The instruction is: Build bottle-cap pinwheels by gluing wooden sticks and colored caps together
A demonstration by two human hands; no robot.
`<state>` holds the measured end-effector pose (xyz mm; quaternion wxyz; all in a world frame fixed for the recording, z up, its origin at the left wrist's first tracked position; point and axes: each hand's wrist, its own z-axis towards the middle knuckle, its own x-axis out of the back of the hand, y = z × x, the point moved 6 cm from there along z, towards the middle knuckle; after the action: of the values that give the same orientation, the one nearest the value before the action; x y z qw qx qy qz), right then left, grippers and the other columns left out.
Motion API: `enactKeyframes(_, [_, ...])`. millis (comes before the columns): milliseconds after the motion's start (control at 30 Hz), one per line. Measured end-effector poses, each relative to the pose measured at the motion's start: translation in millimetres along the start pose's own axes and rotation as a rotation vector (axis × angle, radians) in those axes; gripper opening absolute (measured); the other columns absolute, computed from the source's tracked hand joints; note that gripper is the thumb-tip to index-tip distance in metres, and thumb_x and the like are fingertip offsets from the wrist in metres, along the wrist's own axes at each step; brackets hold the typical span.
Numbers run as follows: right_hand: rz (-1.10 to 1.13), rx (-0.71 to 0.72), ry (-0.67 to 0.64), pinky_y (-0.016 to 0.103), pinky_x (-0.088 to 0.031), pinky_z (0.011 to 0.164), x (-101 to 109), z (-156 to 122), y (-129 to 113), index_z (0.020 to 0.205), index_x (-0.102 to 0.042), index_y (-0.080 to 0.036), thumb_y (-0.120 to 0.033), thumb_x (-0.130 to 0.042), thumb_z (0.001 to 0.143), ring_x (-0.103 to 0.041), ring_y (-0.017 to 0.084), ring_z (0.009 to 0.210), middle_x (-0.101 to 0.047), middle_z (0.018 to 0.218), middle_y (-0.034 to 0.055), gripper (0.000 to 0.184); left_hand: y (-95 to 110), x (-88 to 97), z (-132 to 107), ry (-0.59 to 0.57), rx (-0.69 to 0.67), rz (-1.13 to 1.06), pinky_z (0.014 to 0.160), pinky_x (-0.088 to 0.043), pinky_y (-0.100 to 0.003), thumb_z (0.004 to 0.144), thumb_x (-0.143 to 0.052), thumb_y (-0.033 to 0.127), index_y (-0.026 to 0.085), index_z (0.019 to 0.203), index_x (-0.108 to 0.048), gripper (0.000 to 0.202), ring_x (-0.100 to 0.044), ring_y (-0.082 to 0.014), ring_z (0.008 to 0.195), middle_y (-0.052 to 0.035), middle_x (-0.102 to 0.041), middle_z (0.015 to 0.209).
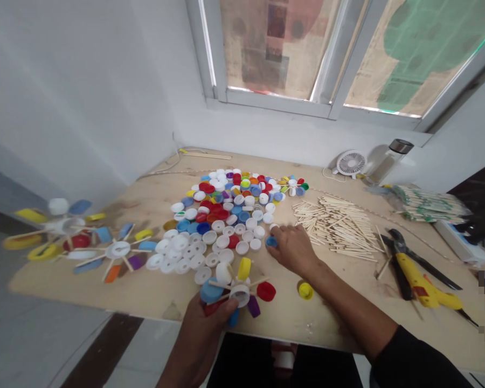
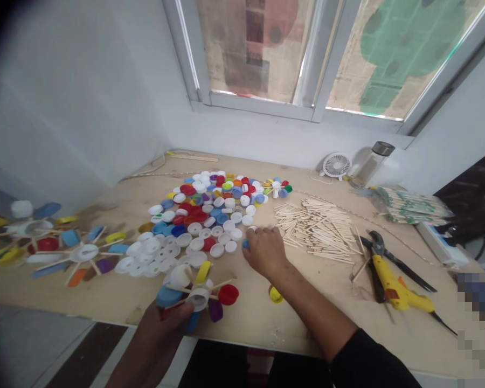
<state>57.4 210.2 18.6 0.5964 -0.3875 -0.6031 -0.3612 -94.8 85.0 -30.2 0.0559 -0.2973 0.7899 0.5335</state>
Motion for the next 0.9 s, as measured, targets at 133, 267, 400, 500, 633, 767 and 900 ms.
enactKeyframes(133, [0.030,0.021,0.017,0.036,-0.034,0.078,1,-12,9,0.103,-0.059,-0.016,-0.027,-0.055,0.082,-0.059,0.027,0.093,-0.067,0.100,0.0114,0.024,-3,-4.5,0,-0.012,-0.021,0.002,0.080,-0.051,-0.034,0.047,-0.086,0.031,0.017,0.081,-0.072,0.039,-0.068,-0.0244,0.080,-0.0045,-0.075,0.081])
enactKeyframes(267, [0.093,0.034,0.051,0.035,-0.033,0.078,5,-31,17,0.096,-0.059,-0.016,-0.024,-0.057,0.080,-0.059,0.025,0.091,-0.067,0.094,0.0091,0.019,-9,-7.7,-1,-0.026,-0.017,0.056,0.080,-0.050,-0.035,0.048,-0.085,0.032,0.017,0.080,-0.072,0.038,-0.068,-0.0249,0.079,-0.0050,-0.075,0.078])
enactKeyframes(400, [0.178,0.068,0.085,0.034,-0.033,0.082,7,-55,22,0.103,-0.059,-0.019,-0.019,-0.059,0.078,-0.057,0.022,0.096,-0.066,0.098,0.0060,0.026,-12,-12.4,-2,-0.039,-0.009,0.050,0.081,-0.050,-0.037,0.048,-0.085,0.033,0.017,0.082,-0.073,0.039,-0.069,-0.0268,0.082,-0.0066,-0.076,0.081])
enactKeyframes(500, [0.221,0.101,0.094,0.035,-0.034,0.083,5,-67,22,0.102,-0.060,-0.020,-0.020,-0.062,0.077,-0.057,0.023,0.094,-0.066,0.095,0.0050,0.025,-14,-16.5,-3,-0.038,-0.001,0.062,0.078,-0.051,-0.035,0.048,-0.085,0.035,0.017,0.078,-0.073,0.036,-0.069,-0.0258,0.080,-0.0052,-0.076,0.078])
enactKeyframes(633, [0.269,0.121,0.132,0.038,-0.037,0.087,5,-82,26,0.105,-0.060,-0.020,-0.025,-0.062,0.081,-0.057,0.024,0.099,-0.066,0.100,0.0062,0.024,-16,-19.5,-5,-0.004,-0.002,0.077,0.076,-0.051,-0.030,0.046,-0.087,0.035,0.019,0.080,-0.074,0.039,-0.069,-0.0221,0.077,-0.0019,-0.076,0.077])
enactKeyframes(767, [0.322,0.082,0.348,0.040,-0.040,0.092,17,-118,64,0.114,-0.056,-0.022,-0.027,-0.053,0.089,-0.057,0.024,0.107,-0.065,0.112,0.0073,0.026,-17,-18.8,-5,0.019,0.002,0.090,0.079,-0.052,-0.033,0.044,-0.087,0.035,0.019,0.079,-0.074,0.041,-0.070,-0.0249,0.080,-0.0018,-0.076,0.075])
enactKeyframes(900, [0.183,-0.139,0.544,0.041,-0.044,0.089,25,-178,142,0.117,-0.056,-0.022,-0.027,-0.049,0.090,-0.060,0.025,0.104,-0.066,0.111,0.0081,0.028,-17,-15.1,-2,0.022,0.026,0.135,0.082,-0.053,-0.035,0.045,-0.086,0.034,0.019,0.081,-0.074,0.041,-0.070,-0.0280,0.087,-0.0023,-0.077,0.080])
